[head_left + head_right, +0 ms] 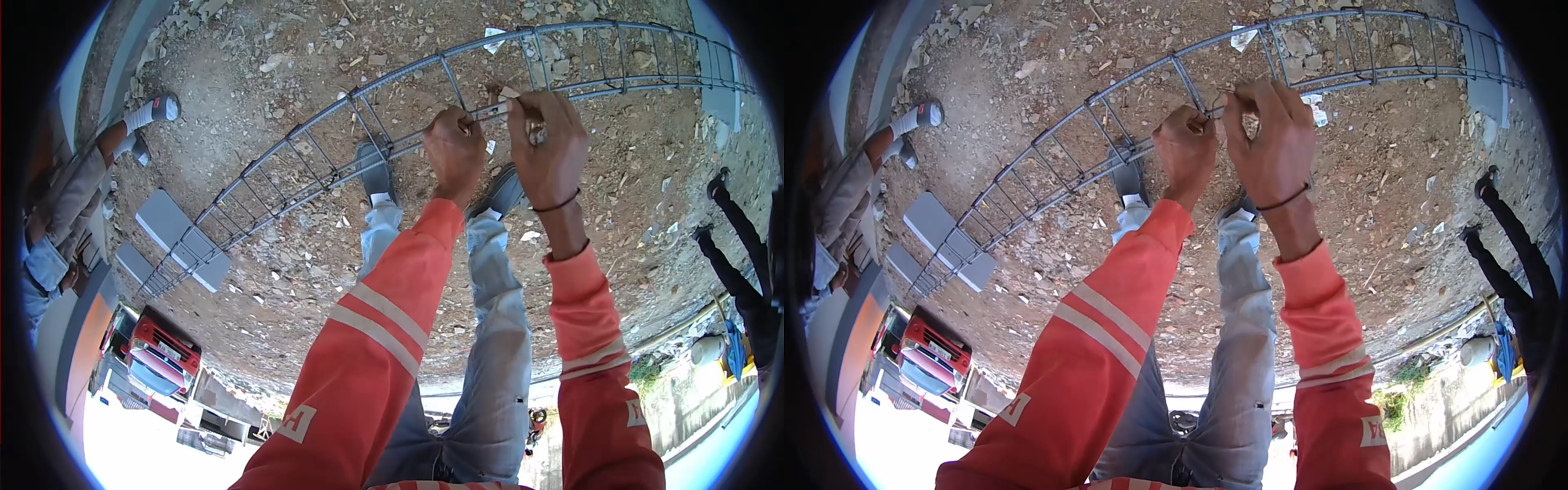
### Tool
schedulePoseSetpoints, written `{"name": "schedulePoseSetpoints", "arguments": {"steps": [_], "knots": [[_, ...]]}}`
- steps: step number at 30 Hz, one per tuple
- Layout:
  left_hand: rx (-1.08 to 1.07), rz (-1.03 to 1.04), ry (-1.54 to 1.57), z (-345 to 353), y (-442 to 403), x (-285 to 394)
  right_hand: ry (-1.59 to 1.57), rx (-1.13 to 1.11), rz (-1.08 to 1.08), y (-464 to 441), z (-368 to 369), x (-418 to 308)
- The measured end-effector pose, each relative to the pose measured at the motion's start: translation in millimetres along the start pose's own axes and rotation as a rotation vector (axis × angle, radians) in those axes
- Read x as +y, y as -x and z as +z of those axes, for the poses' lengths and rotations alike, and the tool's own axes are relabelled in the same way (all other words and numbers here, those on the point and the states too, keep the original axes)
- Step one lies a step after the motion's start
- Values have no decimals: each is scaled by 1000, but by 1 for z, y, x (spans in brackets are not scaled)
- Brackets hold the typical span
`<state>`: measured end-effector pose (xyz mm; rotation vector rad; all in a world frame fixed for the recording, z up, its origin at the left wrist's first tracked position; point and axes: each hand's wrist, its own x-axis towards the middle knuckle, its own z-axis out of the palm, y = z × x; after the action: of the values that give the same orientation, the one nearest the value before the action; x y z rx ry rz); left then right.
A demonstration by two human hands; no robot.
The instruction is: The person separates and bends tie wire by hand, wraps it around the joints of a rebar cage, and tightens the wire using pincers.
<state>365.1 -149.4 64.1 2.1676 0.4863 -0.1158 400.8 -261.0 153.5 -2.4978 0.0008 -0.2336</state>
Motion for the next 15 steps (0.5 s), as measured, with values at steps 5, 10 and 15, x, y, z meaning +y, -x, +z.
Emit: {"name": "schedulePoseSetpoints", "arguments": {"steps": [5, 10, 15], "knots": [[-35, -83, 13, 1, 1, 3, -885, -178, 1393, 107, -23, 35], [-65, -12, -63, -4, -2, 6, -1357, -301, 1221, 114, 66, 71], [-129, 31, -36, -1, 0, 3, -1629, -511, 1058, 88, 85, 79]]}}
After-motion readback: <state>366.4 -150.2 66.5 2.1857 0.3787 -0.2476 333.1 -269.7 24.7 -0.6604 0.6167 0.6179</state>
